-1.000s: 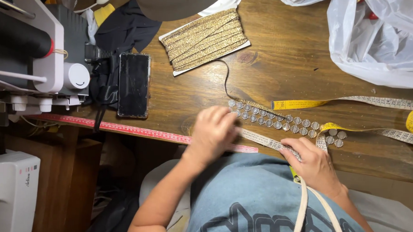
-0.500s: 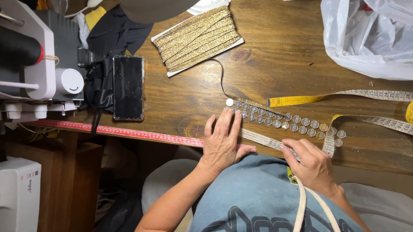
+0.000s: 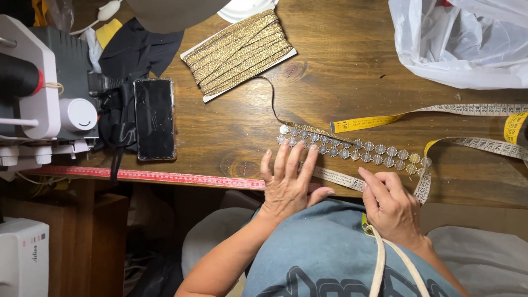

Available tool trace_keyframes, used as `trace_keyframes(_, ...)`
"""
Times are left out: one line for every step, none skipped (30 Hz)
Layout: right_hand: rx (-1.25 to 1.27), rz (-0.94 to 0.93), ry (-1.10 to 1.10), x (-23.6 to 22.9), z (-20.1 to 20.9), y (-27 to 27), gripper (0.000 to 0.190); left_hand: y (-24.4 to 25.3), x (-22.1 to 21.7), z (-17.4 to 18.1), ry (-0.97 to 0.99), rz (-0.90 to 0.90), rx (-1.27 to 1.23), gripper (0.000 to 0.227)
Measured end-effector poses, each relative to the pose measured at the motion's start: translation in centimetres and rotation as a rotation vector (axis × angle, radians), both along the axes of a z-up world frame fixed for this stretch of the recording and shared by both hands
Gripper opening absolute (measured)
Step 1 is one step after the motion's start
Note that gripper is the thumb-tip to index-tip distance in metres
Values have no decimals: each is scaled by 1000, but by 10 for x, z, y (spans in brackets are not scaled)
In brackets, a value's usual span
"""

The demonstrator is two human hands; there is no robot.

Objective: Measuring sequined trim with a tape measure and preparing sewing materials on a workbench.

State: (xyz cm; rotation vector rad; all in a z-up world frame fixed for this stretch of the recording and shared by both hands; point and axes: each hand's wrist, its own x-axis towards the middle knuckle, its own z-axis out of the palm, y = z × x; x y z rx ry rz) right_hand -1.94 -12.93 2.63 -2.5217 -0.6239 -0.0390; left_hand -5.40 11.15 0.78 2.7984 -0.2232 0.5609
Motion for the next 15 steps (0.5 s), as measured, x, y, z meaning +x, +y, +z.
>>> trace_keyframes(-8, -7, -8, -1, -1, 0, 31, -3, 1, -1, -2, -9, 1, 89)
trace_keyframes(-8, -10, -10, -1, -2, 0, 31, -5, 1, -2, -4, -13, 1, 89)
trace_keyframes(-1, -18, -35, -2, -4, -1, 32, -7, 0, -2, 2, -39, -39, 89)
trace_keyframes(8, -25, -60, -2, -6, -1, 32, -9, 0, -3, 8, -65, -77, 89)
trace_keyframes(8, -28, -62, -3, -7, -1, 32, -9, 0, -3, 6, -68, -77, 89)
trace_keyframes(-3, -30, -81, -3, -8, -1, 32, -10, 0, -2, 15, -50, -71, 92)
trace_keyframes(-13, -33, -101, -4, -10, -1, 32, -11, 0, -2, 24, -33, -65, 94)
trace_keyframes(-13, -34, -100, -4, -11, -1, 32, -12, 1, -4, 25, -34, -64, 94)
trace_keyframes(-13, -38, -107, -4, -12, -2, 32, -12, 1, -6, 37, -26, -64, 97)
trace_keyframes(-13, -40, -113, -4, -13, -2, 33, -14, 2, -9, 50, -16, -65, 99)
trace_keyframes(-13, -41, -112, -4, -13, -3, 33, -14, 1, -10, 52, -17, -65, 99)
trace_keyframes(-4, -38, -110, -3, -13, -3, 32, -15, 1, -10, 64, -18, -56, 100)
trace_keyframes(5, -35, -108, -3, -13, -3, 32, -15, 1, -11, 77, -19, -47, 101)
trace_keyframes(5, -35, -106, -3, -12, -2, 32, -15, 1, -10, 79, -20, -47, 101)
trace_keyframes(22, -40, -108, -2, -11, -1, 32, -15, 1, -9, 72, -18, -58, 100)
